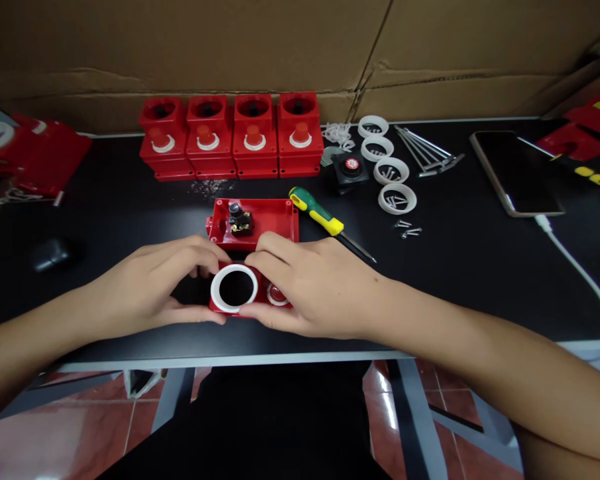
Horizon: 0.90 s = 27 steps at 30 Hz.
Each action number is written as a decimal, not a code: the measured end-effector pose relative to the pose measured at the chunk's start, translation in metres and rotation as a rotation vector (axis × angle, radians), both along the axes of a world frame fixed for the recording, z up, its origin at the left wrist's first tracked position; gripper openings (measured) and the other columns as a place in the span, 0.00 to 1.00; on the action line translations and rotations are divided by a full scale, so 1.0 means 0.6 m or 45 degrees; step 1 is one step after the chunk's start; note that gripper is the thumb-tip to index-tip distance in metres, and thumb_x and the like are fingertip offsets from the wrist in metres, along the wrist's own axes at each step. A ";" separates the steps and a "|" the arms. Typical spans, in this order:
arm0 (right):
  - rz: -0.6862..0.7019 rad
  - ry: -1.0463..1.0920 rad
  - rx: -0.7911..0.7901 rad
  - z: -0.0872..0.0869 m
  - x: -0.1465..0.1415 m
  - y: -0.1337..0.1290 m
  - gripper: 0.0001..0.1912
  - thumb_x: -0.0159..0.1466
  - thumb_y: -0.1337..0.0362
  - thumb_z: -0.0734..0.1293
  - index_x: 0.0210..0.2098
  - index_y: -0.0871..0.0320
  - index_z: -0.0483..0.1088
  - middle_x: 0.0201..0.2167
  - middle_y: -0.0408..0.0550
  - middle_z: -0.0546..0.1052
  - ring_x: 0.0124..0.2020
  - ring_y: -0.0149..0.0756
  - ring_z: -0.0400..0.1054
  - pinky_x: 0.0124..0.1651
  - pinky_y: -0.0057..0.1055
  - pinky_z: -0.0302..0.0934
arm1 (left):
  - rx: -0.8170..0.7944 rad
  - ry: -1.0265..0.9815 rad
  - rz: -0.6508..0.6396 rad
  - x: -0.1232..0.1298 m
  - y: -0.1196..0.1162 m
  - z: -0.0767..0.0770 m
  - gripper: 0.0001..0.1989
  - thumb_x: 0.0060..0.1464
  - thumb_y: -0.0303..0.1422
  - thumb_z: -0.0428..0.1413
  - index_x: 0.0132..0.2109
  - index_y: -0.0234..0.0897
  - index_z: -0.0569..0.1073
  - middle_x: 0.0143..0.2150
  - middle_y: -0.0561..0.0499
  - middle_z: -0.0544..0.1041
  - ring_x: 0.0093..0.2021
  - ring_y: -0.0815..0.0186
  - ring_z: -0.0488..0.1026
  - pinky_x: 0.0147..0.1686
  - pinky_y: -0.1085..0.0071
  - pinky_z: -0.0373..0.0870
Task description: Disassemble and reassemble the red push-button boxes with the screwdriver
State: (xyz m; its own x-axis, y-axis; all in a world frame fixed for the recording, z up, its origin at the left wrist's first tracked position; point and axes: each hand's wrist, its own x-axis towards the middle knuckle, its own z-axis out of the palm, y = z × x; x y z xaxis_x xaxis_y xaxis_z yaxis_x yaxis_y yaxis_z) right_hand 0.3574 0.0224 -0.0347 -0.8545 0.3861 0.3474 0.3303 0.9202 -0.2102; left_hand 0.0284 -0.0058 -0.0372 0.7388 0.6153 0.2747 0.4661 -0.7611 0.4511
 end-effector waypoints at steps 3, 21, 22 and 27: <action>0.004 0.027 0.008 -0.002 -0.002 0.000 0.27 0.90 0.44 0.66 0.62 0.64 0.80 0.53 0.55 0.89 0.38 0.40 0.86 0.32 0.35 0.67 | -0.003 -0.016 -0.003 0.000 0.000 0.000 0.22 0.84 0.56 0.65 0.53 0.43 0.74 0.57 0.44 0.87 0.46 0.58 0.86 0.46 0.65 0.80; -0.051 0.007 -0.012 0.003 0.000 -0.001 0.19 0.88 0.61 0.62 0.63 0.64 0.81 0.54 0.56 0.90 0.36 0.36 0.83 0.30 0.32 0.64 | -0.004 0.014 0.023 0.000 -0.003 0.004 0.26 0.84 0.59 0.63 0.63 0.41 0.75 0.57 0.44 0.88 0.47 0.57 0.88 0.48 0.64 0.82; -0.053 0.038 -0.025 0.001 -0.002 -0.004 0.20 0.89 0.57 0.63 0.63 0.64 0.81 0.54 0.57 0.89 0.36 0.37 0.83 0.29 0.31 0.64 | 0.010 0.011 0.022 0.001 -0.002 0.004 0.25 0.85 0.60 0.62 0.62 0.41 0.75 0.57 0.44 0.88 0.48 0.57 0.88 0.47 0.64 0.82; -0.110 0.091 -0.023 -0.013 -0.023 -0.018 0.25 0.86 0.44 0.72 0.63 0.62 0.82 0.55 0.58 0.89 0.39 0.37 0.84 0.27 0.31 0.67 | 0.007 -0.026 0.017 -0.001 0.000 0.000 0.25 0.85 0.60 0.62 0.56 0.43 0.72 0.57 0.44 0.88 0.51 0.55 0.89 0.49 0.63 0.83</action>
State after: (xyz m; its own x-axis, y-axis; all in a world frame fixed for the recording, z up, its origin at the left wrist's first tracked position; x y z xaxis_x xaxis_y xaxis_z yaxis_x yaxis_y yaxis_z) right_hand 0.3436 0.0116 -0.0423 -0.7912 0.4640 0.3984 0.3918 0.8848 -0.2523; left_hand 0.0276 -0.0059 -0.0374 0.7248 0.6235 0.2930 0.4669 -0.7573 0.4566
